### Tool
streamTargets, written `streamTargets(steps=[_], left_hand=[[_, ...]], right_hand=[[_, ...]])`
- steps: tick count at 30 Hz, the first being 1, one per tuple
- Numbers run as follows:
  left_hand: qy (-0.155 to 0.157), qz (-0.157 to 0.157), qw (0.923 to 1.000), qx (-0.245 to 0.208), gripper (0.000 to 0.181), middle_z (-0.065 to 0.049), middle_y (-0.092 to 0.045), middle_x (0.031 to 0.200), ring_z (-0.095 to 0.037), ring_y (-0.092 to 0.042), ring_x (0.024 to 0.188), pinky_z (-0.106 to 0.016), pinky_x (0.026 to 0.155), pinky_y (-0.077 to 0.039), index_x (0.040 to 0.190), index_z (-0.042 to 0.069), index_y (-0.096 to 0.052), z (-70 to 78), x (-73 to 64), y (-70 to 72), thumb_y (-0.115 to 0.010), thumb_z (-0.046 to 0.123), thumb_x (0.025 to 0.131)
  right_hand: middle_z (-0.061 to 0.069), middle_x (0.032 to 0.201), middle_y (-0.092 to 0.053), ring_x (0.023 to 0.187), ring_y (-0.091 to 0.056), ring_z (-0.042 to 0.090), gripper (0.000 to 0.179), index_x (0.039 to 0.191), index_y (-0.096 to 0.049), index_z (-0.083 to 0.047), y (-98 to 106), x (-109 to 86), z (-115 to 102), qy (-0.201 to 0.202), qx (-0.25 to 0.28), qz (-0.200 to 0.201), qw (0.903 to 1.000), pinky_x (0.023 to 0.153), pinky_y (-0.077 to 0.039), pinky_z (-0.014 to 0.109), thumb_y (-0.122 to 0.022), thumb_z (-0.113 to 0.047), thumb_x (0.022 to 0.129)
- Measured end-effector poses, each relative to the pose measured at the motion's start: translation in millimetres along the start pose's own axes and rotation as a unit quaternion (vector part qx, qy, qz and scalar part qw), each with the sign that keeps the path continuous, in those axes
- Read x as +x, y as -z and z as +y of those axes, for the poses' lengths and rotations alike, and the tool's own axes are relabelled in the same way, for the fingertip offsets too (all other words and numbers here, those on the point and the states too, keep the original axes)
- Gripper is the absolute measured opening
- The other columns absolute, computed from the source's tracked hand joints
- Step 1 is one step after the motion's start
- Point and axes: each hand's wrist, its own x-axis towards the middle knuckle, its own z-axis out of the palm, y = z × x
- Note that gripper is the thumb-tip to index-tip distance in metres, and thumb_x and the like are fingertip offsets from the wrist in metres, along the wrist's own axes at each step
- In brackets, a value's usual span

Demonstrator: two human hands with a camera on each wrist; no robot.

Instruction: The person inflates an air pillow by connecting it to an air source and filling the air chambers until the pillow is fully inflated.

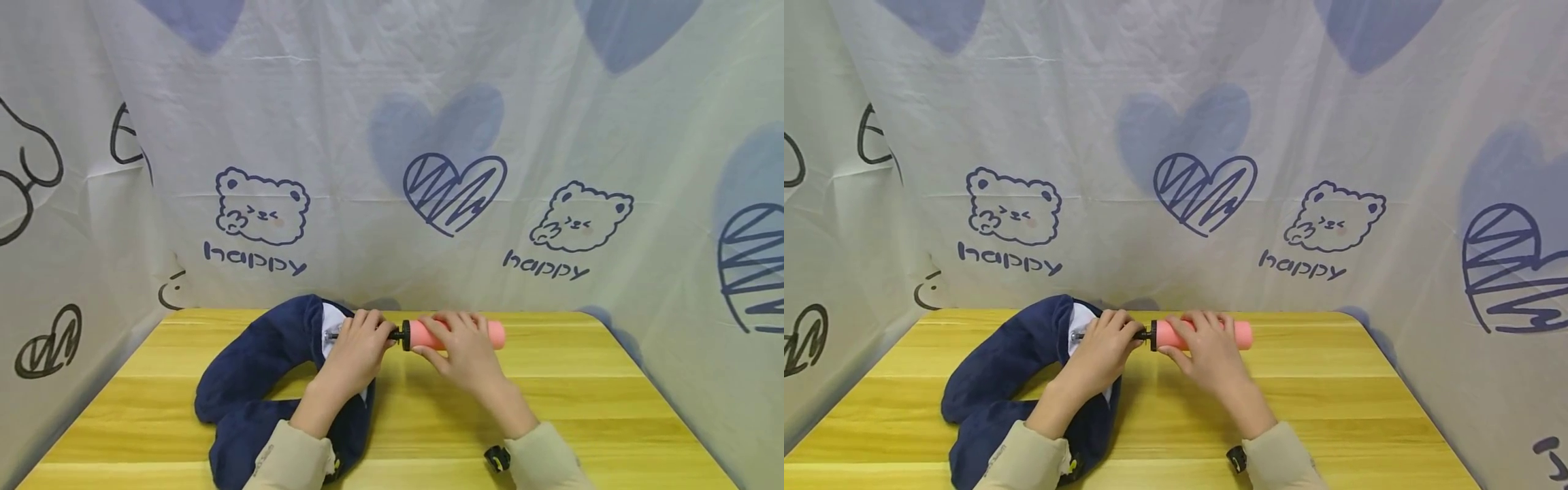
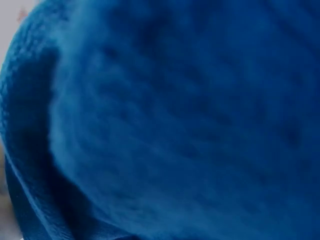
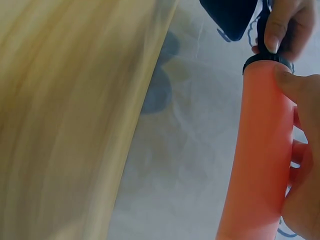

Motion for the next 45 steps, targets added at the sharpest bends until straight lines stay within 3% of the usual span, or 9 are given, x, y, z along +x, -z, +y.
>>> streamTargets(steps=[16, 23, 34, 45], left_hand=[[0.000, 0.021, 0.9998, 0.003, 0.014, -0.005, -0.059, 0.104, -0.028, -0.053, 0.098, -0.043, 0.083, -0.045, 0.111, 0.009, -0.070, -1.9, -0.8, 1.0, -0.071, 0.018, 0.100], [0.028, 0.006, 0.9996, 0.000, 0.016, -0.006, -0.059, 0.107, -0.028, -0.051, 0.102, -0.044, 0.088, -0.043, 0.115, 0.009, -0.069, -7.0, -2.1, 4.0, -0.066, 0.020, 0.103], [0.054, 0.016, 0.9984, -0.009, 0.019, -0.008, -0.060, 0.114, -0.030, -0.050, 0.105, -0.045, 0.087, -0.041, 0.120, 0.009, -0.070, -21.9, -5.1, 12.5, -0.064, 0.018, 0.105], [0.097, 0.014, 0.9951, -0.017, 0.019, -0.008, -0.060, 0.116, -0.031, -0.050, 0.109, -0.049, 0.092, -0.040, 0.120, 0.007, -0.070, -36.1, -10.8, 21.9, -0.064, 0.015, 0.105]], right_hand=[[0.010, 0.117, -0.067, 0.110, -0.062, 0.034, 0.050, 0.131, -0.072, -0.014, 1, 1.4, -3, -0.013, 0.007, 0.005, 0.9999, 0.097, -0.041, 0.060, -0.079, -0.041, 0.090], [0.009, 0.119, -0.068, 0.113, -0.061, 0.033, 0.052, 0.134, -0.071, -0.016, 4, 0.9, 4, -0.031, 0.008, -0.004, 0.9995, 0.102, -0.038, 0.058, -0.081, -0.041, 0.089], [0.009, 0.125, -0.066, 0.120, -0.058, 0.034, 0.054, 0.136, -0.069, -0.017, 17, -2.5, 27, -0.066, 0.016, -0.018, 0.9975, 0.107, -0.030, 0.062, -0.083, -0.039, 0.088], [0.013, 0.127, -0.065, 0.122, -0.056, 0.037, 0.053, 0.136, -0.069, -0.016, 28, -5.9, 45, -0.080, 0.010, -0.015, 0.9967, 0.106, -0.030, 0.063, -0.083, -0.036, 0.088]])
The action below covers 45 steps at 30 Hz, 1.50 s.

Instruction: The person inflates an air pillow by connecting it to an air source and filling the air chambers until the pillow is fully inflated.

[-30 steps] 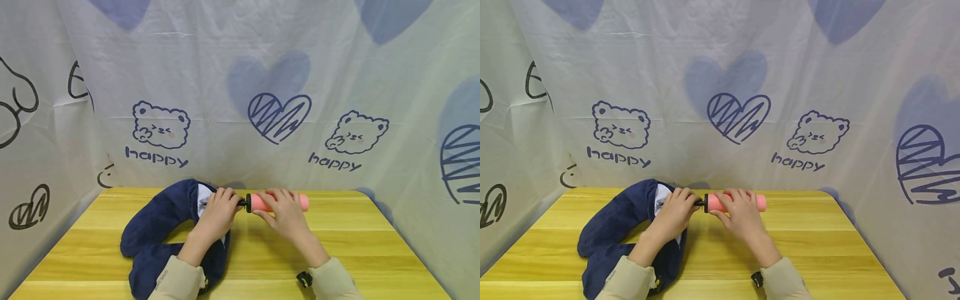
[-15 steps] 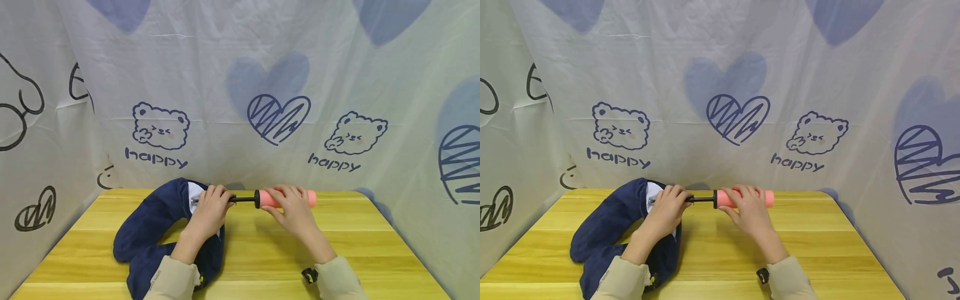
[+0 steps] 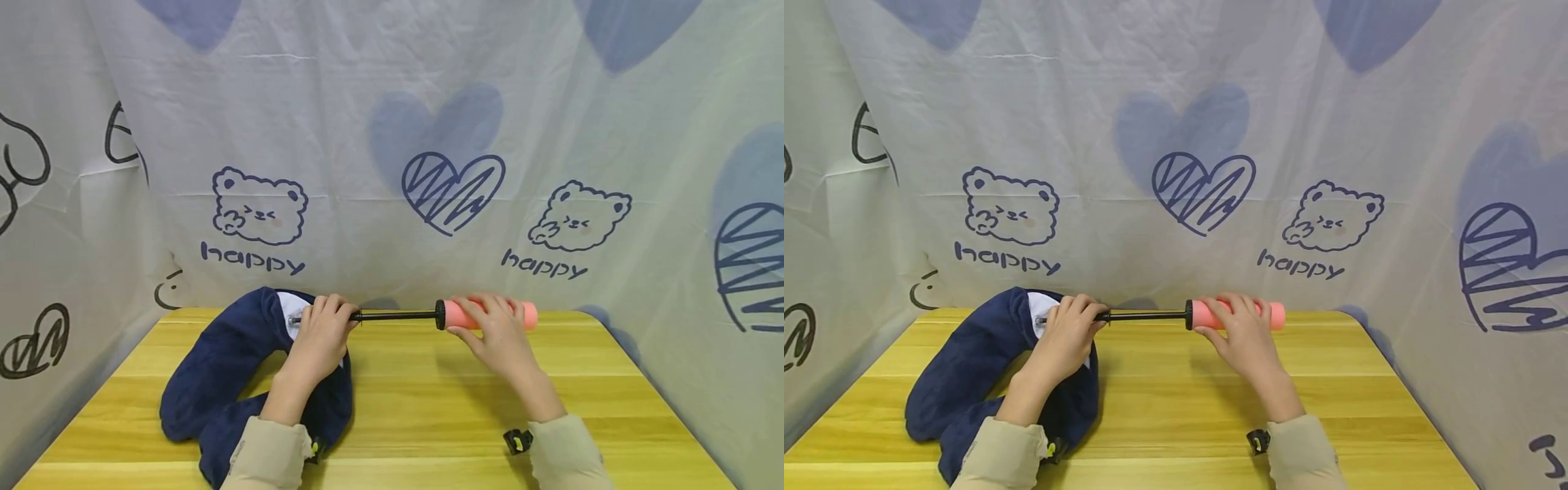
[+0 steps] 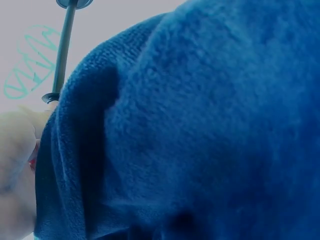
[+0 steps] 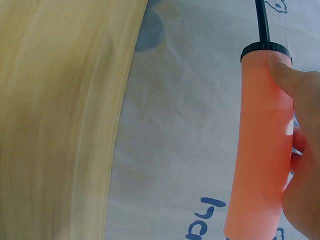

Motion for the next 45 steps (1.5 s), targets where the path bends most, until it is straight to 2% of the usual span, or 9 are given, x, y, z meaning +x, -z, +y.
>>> streamTargets(steps=[6, 12, 16, 20, 24, 33, 39, 45], left_hand=[[-0.010, 0.005, 0.9999, 0.003, 0.017, -0.008, -0.060, 0.114, -0.030, -0.050, 0.107, -0.048, 0.089, -0.040, 0.118, 0.008, -0.070, 2.9, -0.6, -1.3, -0.065, 0.015, 0.104], [-0.069, 0.006, 0.9975, 0.014, 0.015, -0.007, -0.060, 0.107, -0.030, -0.051, 0.100, -0.045, 0.083, -0.042, 0.114, 0.009, -0.070, 19.4, 0.2, -13.6, -0.067, 0.018, 0.103], [-0.092, -0.007, 0.9955, 0.022, 0.014, -0.006, -0.059, 0.103, -0.029, -0.054, 0.100, -0.046, 0.085, -0.045, 0.110, 0.009, -0.070, 32.2, -0.2, -22.7, -0.069, 0.020, 0.101], [-0.097, -0.012, 0.9948, 0.028, 0.015, -0.005, -0.060, 0.103, -0.028, -0.055, 0.102, -0.045, 0.086, -0.046, 0.109, 0.009, -0.070, 39.8, -1.0, -25.5, -0.072, 0.020, 0.100], [-0.102, -0.008, 0.9944, 0.030, 0.015, -0.006, -0.060, 0.103, -0.028, -0.055, 0.101, -0.045, 0.086, -0.046, 0.109, 0.008, -0.070, 40.7, -0.8, -25.4, -0.072, 0.019, 0.099], [-0.094, -0.003, 0.9956, 0.001, 0.015, -0.006, -0.061, 0.105, -0.030, -0.055, 0.102, -0.047, 0.089, -0.047, 0.112, 0.009, -0.070, 36.6, 0.3, -23.0, -0.070, 0.019, 0.101], [-0.082, -0.004, 0.9966, 0.011, 0.015, -0.005, -0.060, 0.105, -0.028, -0.054, 0.100, -0.044, 0.086, -0.046, 0.113, 0.010, -0.070, 33.5, 2.5, -20.4, -0.067, 0.021, 0.103], [-0.076, 0.009, 0.9970, 0.008, 0.014, -0.005, -0.060, 0.104, -0.028, -0.052, 0.098, -0.045, 0.084, -0.045, 0.113, 0.010, -0.070, 27.8, 3.1, -17.4, -0.067, 0.020, 0.103]], right_hand=[[0.012, 0.127, -0.065, 0.122, -0.056, 0.037, 0.054, 0.135, -0.069, -0.017, -3, -0.6, -5, 0.003, -0.004, 0.001, 1.0000, 0.107, -0.030, 0.062, -0.084, -0.037, 0.088], [0.011, 0.122, -0.067, 0.116, -0.061, 0.036, 0.055, 0.136, -0.069, -0.015, -20, -1.0, -25, 0.048, -0.006, -0.006, 0.9988, 0.103, -0.035, 0.061, -0.082, -0.040, 0.088], [0.012, 0.118, -0.068, 0.111, -0.063, 0.037, 0.053, 0.132, -0.071, -0.012, -28, -2.8, -39, 0.072, -0.014, -0.010, 0.9973, 0.098, -0.043, 0.060, -0.080, -0.042, 0.089], [0.012, 0.118, -0.068, 0.111, -0.063, 0.037, 0.051, 0.129, -0.072, -0.012, -31, -3.9, -45, 0.081, -0.013, -0.006, 0.9966, 0.097, -0.045, 0.059, -0.080, -0.043, 0.089], [0.012, 0.118, -0.068, 0.111, -0.063, 0.037, 0.051, 0.130, -0.072, -0.011, -32, -4.0, -45, 0.083, -0.010, -0.003, 0.9965, 0.097, -0.045, 0.059, -0.079, -0.042, 0.090], [0.012, 0.119, -0.068, 0.111, -0.063, 0.037, 0.053, 0.132, -0.071, -0.012, -29, -1.7, -45, 0.086, -0.001, 0.016, 0.9961, 0.097, -0.045, 0.060, -0.080, -0.040, 0.089], [0.011, 0.118, -0.068, 0.111, -0.062, 0.035, 0.053, 0.132, -0.072, -0.013, -24, 1.2, -42, 0.071, 0.001, 0.015, 0.9974, 0.098, -0.044, 0.057, -0.081, -0.040, 0.088], [0.011, 0.119, -0.068, 0.113, -0.061, 0.035, 0.054, 0.133, -0.071, -0.013, -19, 3.3, -36, 0.055, 0.004, 0.007, 0.9985, 0.102, -0.041, 0.056, -0.082, -0.040, 0.088]])
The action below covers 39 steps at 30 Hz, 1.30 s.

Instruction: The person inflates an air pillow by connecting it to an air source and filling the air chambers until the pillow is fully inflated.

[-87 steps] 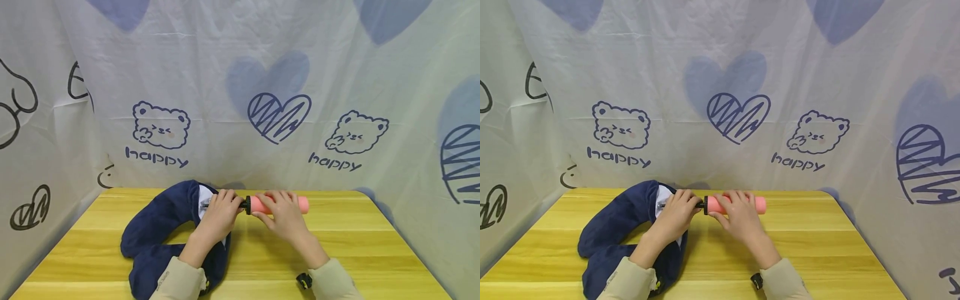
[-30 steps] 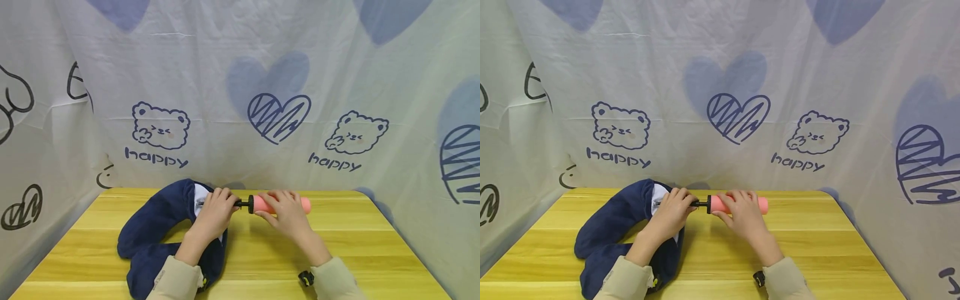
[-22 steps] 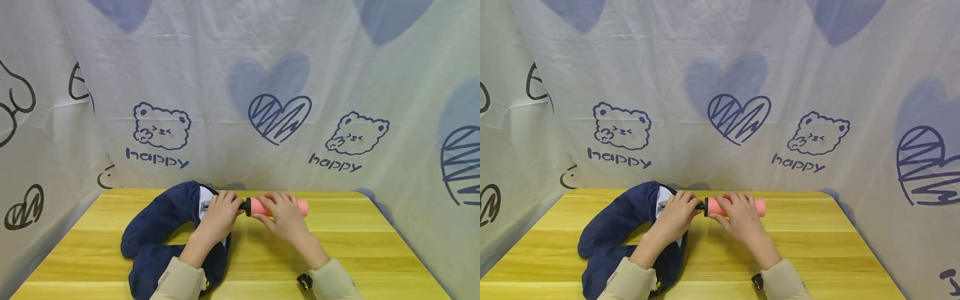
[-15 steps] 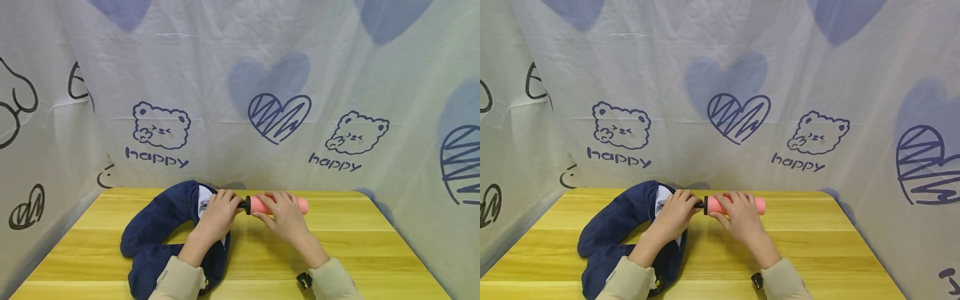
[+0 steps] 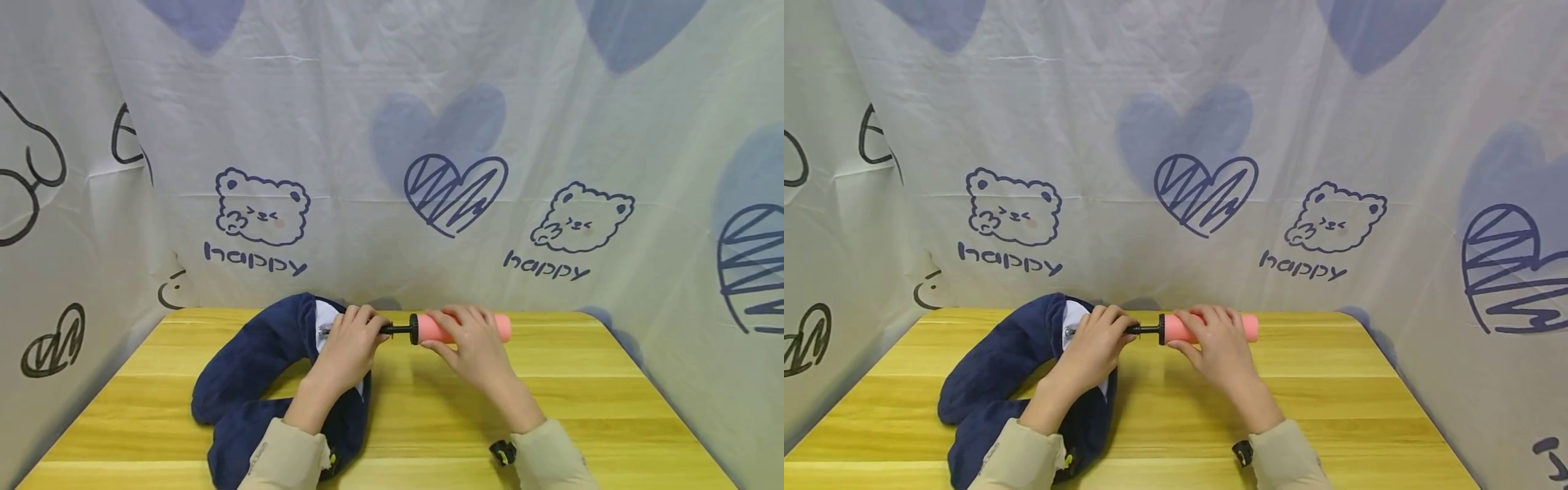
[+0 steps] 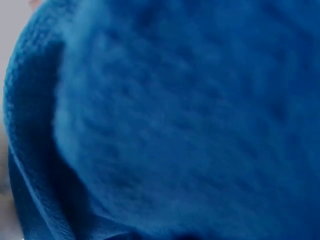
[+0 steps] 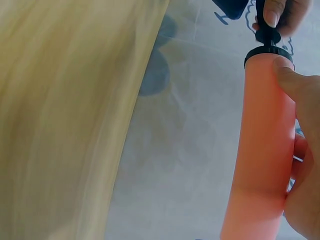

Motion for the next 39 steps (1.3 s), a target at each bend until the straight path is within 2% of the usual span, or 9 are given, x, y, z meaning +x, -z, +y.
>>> streamTargets(steps=[11, 18, 22, 27, 34, 39], left_hand=[[0.040, -0.003, 0.9992, -0.004, 0.018, -0.008, -0.061, 0.114, -0.031, -0.051, 0.106, -0.047, 0.087, -0.042, 0.119, 0.010, -0.071, -16.7, -4.2, 10.3, -0.066, 0.017, 0.103], [0.068, 0.001, 0.9976, -0.006, 0.018, -0.008, -0.060, 0.115, -0.032, -0.051, 0.108, -0.049, 0.090, -0.041, 0.119, 0.007, -0.071, -27.7, -8.1, 15.7, -0.066, 0.014, 0.103], [0.073, 0.004, 0.9973, -0.006, 0.019, -0.009, -0.060, 0.115, -0.032, -0.051, 0.108, -0.050, 0.090, -0.040, 0.119, 0.006, -0.071, -29.6, -9.5, 17.0, -0.066, 0.013, 0.103], [0.062, 0.001, 0.9980, -0.004, 0.018, -0.009, -0.060, 0.114, -0.031, -0.051, 0.107, -0.049, 0.089, -0.040, 0.119, 0.007, -0.071, -24.5, -8.1, 15.8, -0.066, 0.015, 0.103], [0.021, -0.009, 0.9997, 0.001, 0.017, -0.007, -0.060, 0.109, -0.030, -0.052, 0.102, -0.046, 0.085, -0.043, 0.116, 0.010, -0.071, -6.4, -4.1, 4.9, -0.067, 0.019, 0.103], [-0.001, -0.010, 0.9999, -0.001, 0.015, -0.005, -0.059, 0.102, -0.029, -0.052, 0.097, -0.045, 0.085, -0.045, 0.112, 0.009, -0.071, 3.9, -3.4, -2.7, -0.070, 0.019, 0.100]], right_hand=[[0.013, 0.125, -0.067, 0.119, -0.059, 0.036, 0.056, 0.134, -0.070, -0.013, 9, -2.3, 17, -0.035, 0.006, -0.006, 0.9994, 0.109, -0.035, 0.058, -0.085, -0.039, 0.086], [0.015, 0.129, -0.065, 0.123, -0.056, 0.038, 0.057, 0.137, -0.068, -0.014, 15, -5.5, 31, -0.050, 0.006, -0.006, 0.9987, 0.110, -0.032, 0.060, -0.084, -0.036, 0.088], [0.015, 0.128, -0.065, 0.123, -0.056, 0.038, 0.056, 0.137, -0.068, -0.014, 19, -6.5, 33, -0.050, 0.005, -0.001, 0.9987, 0.110, -0.032, 0.060, -0.084, -0.035, 0.087], [0.014, 0.127, -0.065, 0.121, -0.056, 0.037, 0.055, 0.135, -0.069, -0.013, 15, -6.9, 29, -0.043, -0.001, 0.000, 0.9991, 0.109, -0.034, 0.059, -0.085, -0.035, 0.087], [0.011, 0.124, -0.066, 0.118, -0.059, 0.036, 0.054, 0.135, -0.070, -0.013, 4, -3.9, 10, -0.018, 0.000, -0.019, 0.9997, 0.106, -0.037, 0.058, -0.082, -0.039, 0.089], [0.010, 0.121, -0.068, 0.115, -0.061, 0.036, 0.052, 0.133, -0.071, -0.014, -2, -3.4, -1, -0.003, -0.009, -0.021, 0.9997, 0.100, -0.043, 0.057, -0.081, -0.041, 0.090]])
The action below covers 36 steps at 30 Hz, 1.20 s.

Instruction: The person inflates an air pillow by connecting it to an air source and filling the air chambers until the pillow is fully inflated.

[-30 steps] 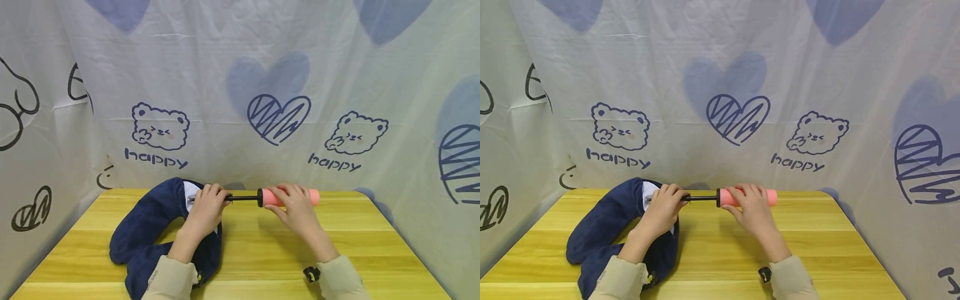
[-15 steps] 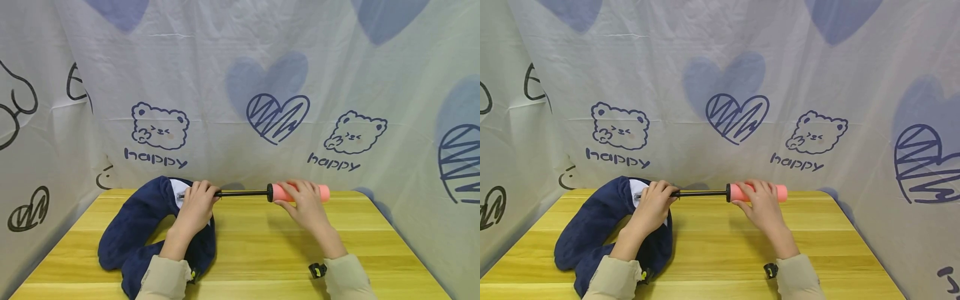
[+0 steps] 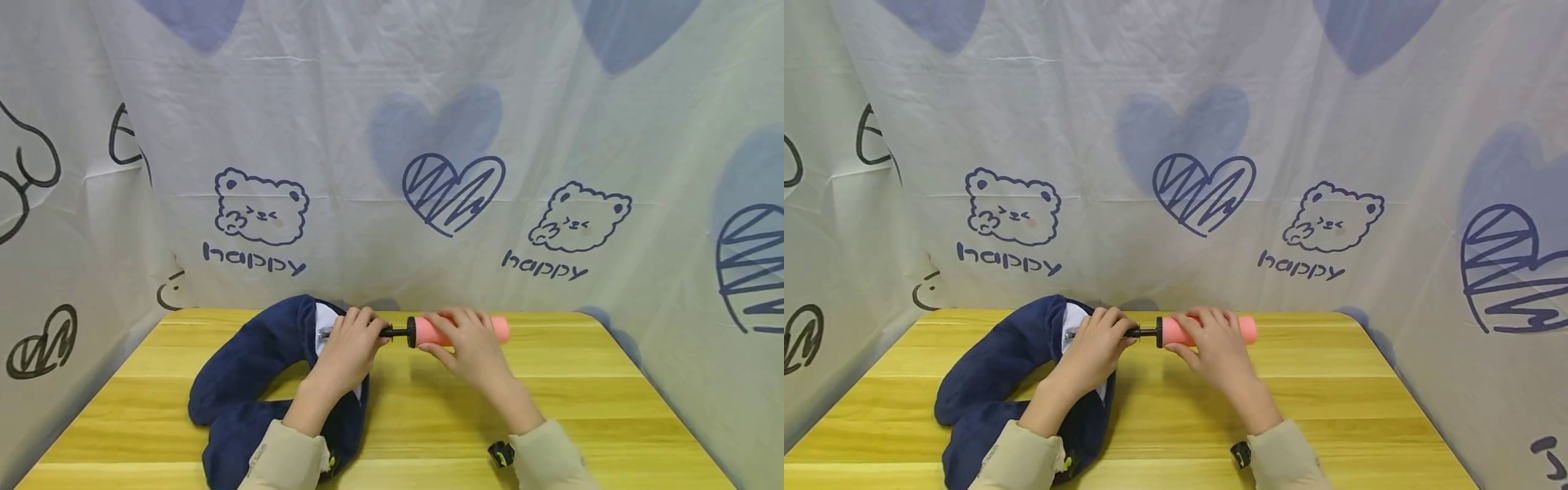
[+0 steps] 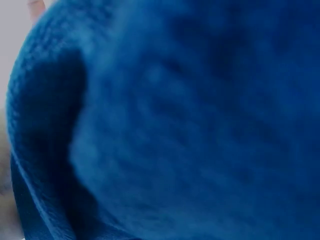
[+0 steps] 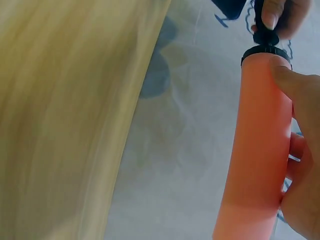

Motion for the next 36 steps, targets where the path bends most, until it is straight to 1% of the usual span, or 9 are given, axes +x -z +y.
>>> streamTargets(steps=[4, 7, 12, 17, 22, 29, 32, 36], left_hand=[[-0.015, 0.000, 0.9999, -0.001, 0.015, -0.006, -0.059, 0.102, -0.029, -0.053, 0.099, -0.046, 0.087, -0.046, 0.110, 0.008, -0.070, 3.3, 0.9, -2.7, -0.071, 0.019, 0.100], [-0.020, -0.004, 0.9998, -0.003, 0.016, -0.006, -0.060, 0.103, -0.030, -0.055, 0.102, -0.047, 0.088, -0.047, 0.111, 0.008, -0.070, 5.1, 2.1, -3.7, -0.071, 0.019, 0.100], [-0.018, -0.009, 0.9998, -0.008, 0.017, -0.006, -0.060, 0.104, -0.029, -0.054, 0.104, -0.046, 0.089, -0.046, 0.112, 0.008, -0.070, 6.2, 2.5, -2.7, -0.071, 0.020, 0.100], [-0.020, -0.001, 0.9997, -0.015, 0.015, -0.005, -0.060, 0.102, -0.029, -0.054, 0.100, -0.045, 0.086, -0.046, 0.111, 0.009, -0.071, 4.0, 2.4, -1.3, -0.071, 0.020, 0.100], [-0.012, 0.008, 0.9997, -0.017, 0.014, -0.005, -0.060, 0.102, -0.028, -0.053, 0.096, -0.044, 0.084, -0.045, 0.110, 0.010, -0.071, 0.8, 2.7, -0.2, -0.071, 0.019, 0.100], [-0.003, 0.017, 0.9998, -0.014, 0.015, -0.005, -0.061, 0.103, -0.029, -0.052, 0.097, -0.043, 0.081, -0.044, 0.113, 0.010, -0.071, -5.2, 0.8, 1.2, -0.070, 0.019, 0.100], [0.004, 0.021, 0.9998, -0.004, 0.016, -0.006, -0.061, 0.106, -0.029, -0.053, 0.099, -0.044, 0.082, -0.044, 0.115, 0.011, -0.071, -9.4, 0.0, 2.5, -0.070, 0.019, 0.101], [0.022, 0.015, 0.9996, 0.000, 0.018, -0.007, -0.062, 0.111, -0.030, -0.053, 0.103, -0.046, 0.086, -0.044, 0.118, 0.010, -0.071, -17.0, -1.6, 5.8, -0.068, 0.018, 0.102]], right_hand=[[0.010, 0.118, -0.068, 0.112, -0.062, 0.036, 0.051, 0.129, -0.073, -0.014, -4, 0.4, -6, 0.018, -0.003, 0.012, 0.9998, 0.096, -0.045, 0.058, -0.081, -0.042, 0.088], [0.011, 0.118, -0.068, 0.111, -0.063, 0.036, 0.049, 0.128, -0.073, -0.013, -6, 0.3, -9, 0.026, -0.002, 0.016, 0.9995, 0.096, -0.046, 0.058, -0.081, -0.042, 0.089], [0.011, 0.118, -0.068, 0.111, -0.063, 0.035, 0.049, 0.128, -0.073, -0.013, -7, 0.3, -10, 0.026, 0.003, 0.015, 0.9995, 0.096, -0.047, 0.057, -0.080, -0.042, 0.090], [0.011, 0.118, -0.069, 0.111, -0.063, 0.035, 0.051, 0.129, -0.073, -0.013, -6, 1.1, -8, 0.023, 0.007, 0.023, 0.9995, 0.096, -0.046, 0.058, -0.081, -0.042, 0.088], [0.010, 0.119, -0.069, 0.112, -0.063, 0.035, 0.052, 0.131, -0.072, -0.014, -4, 1.9, -4, 0.014, 0.011, 0.024, 0.9996, 0.097, -0.045, 0.056, -0.082, -0.042, 0.088], [0.009, 0.120, -0.069, 0.115, -0.062, 0.034, 0.055, 0.133, -0.072, -0.016, -1, 0.0, 5, -0.010, 0.002, 0.015, 0.9998, 0.105, -0.038, 0.060, -0.084, -0.041, 0.086], [0.009, 0.121, -0.068, 0.117, -0.061, 0.034, 0.055, 0.134, -0.071, -0.016, 2, -0.5, 9, -0.021, 0.002, 0.014, 0.9997, 0.106, -0.035, 0.060, -0.084, -0.041, 0.086], [0.010, 0.123, -0.067, 0.119, -0.059, 0.034, 0.056, 0.134, -0.071, -0.016, 7, -1.6, 17, -0.030, 0.005, 0.015, 0.9994, 0.108, -0.032, 0.059, -0.085, -0.040, 0.086]])
